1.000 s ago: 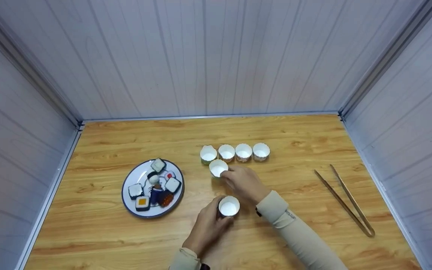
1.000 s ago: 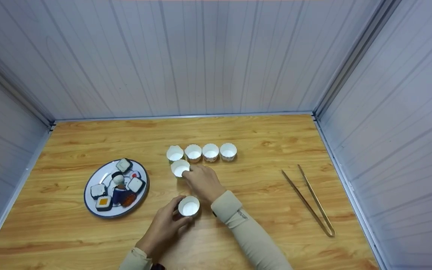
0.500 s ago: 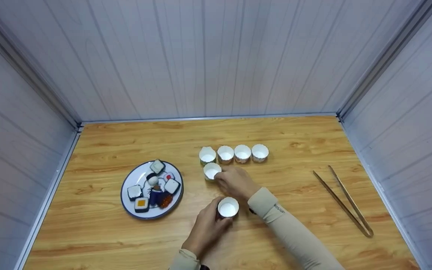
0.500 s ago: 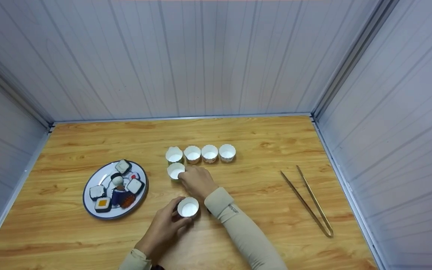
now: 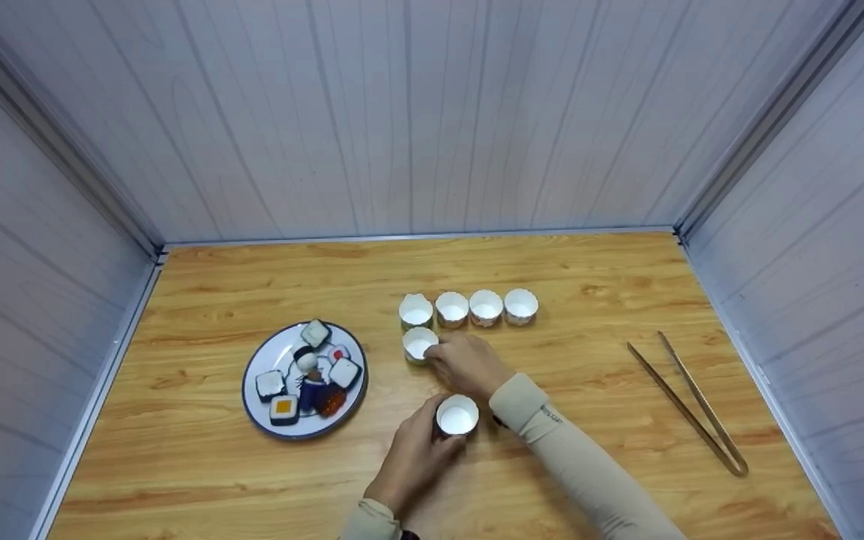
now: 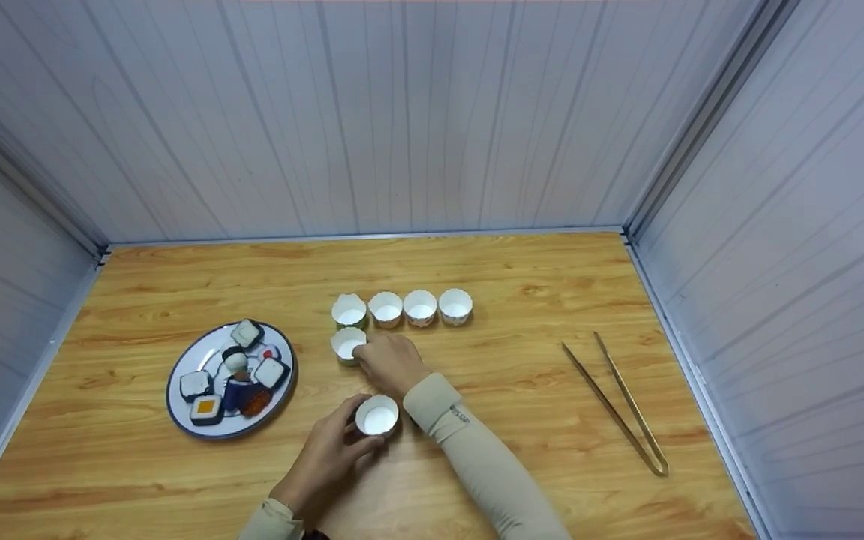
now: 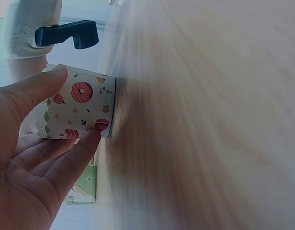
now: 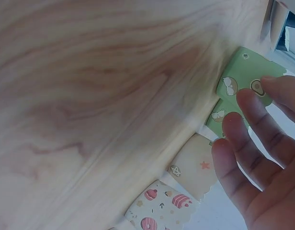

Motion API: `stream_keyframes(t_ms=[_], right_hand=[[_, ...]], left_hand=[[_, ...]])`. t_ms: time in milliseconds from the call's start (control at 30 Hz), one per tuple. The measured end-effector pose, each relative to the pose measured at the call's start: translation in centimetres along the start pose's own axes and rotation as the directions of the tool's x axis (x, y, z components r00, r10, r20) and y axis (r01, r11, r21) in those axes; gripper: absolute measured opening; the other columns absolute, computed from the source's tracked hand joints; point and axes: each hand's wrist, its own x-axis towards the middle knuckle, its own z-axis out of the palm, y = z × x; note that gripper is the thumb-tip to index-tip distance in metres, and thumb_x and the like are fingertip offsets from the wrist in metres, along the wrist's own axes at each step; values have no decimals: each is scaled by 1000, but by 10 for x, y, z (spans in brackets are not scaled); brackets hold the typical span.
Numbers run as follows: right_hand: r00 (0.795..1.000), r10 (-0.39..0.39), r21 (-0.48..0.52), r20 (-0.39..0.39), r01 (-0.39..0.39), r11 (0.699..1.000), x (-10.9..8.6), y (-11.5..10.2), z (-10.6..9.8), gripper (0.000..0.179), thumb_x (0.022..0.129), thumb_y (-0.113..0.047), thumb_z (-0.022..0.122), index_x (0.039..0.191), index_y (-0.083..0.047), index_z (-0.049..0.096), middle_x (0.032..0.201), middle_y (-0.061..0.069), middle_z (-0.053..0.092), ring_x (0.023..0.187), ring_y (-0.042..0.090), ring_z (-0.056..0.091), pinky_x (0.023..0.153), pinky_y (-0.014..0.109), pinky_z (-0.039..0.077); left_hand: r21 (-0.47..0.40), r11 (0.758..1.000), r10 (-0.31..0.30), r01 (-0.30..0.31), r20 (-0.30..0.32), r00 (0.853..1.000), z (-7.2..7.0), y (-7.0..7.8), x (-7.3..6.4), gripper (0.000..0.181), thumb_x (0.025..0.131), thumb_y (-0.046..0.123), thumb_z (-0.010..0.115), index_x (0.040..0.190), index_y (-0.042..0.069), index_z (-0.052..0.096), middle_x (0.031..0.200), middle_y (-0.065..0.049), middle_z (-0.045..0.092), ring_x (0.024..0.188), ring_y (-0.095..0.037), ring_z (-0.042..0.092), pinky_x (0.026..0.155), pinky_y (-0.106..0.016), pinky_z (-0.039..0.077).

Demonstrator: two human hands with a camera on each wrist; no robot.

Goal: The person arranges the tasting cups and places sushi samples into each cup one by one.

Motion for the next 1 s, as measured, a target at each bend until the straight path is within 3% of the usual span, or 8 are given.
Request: stream_keyframes(t_ms=[267, 433, 833, 1000], right_hand=[[1000, -12, -22, -6, 12, 1000, 0, 1, -2, 16, 97, -14, 65, 109, -16, 76, 91, 2, 67, 76, 18, 64, 61, 35, 54], [995, -50, -21, -82, 48, 999, -9, -2, -8, 18, 93, -10, 70, 110, -13, 75, 80, 0, 61, 65, 14, 56, 54, 30, 49], [960, -107, -73, -258, 90, 993, -58, -20, -56, 23, 90, -6, 73, 111, -14, 76, 76, -2, 59, 62, 12, 50, 52, 27, 45], [958, -112, -82, -266, 93, 992, -81, -28, -64, 21, 89, -9, 76, 109, -14, 77, 77, -4, 59, 63, 11, 50, 53, 26, 45]], left_hand=[[0, 1000, 8, -8, -5, 1000, 1, 0, 0, 62, 86, 13, 81, 139, 3, 51, 134, -11, 60, 124, -26, 56, 102, -46, 47], [-1, 1000, 19, -19, 4, 1000, 1, -1, 0, 61, 88, 14, 79, 140, 3, 50, 135, -10, 60, 125, -24, 56, 102, -45, 47], [11, 1000, -8, 8, 14, 1000, 1, 0, 1, 58, 86, 12, 81, 136, 5, 52, 134, -11, 60, 126, -25, 55, 104, -45, 47], [43, 999, -21, 20, 15, 1000, 0, 1, 1, 60, 86, 13, 81, 137, 4, 51, 134, -14, 59, 125, -27, 56, 103, -46, 47]])
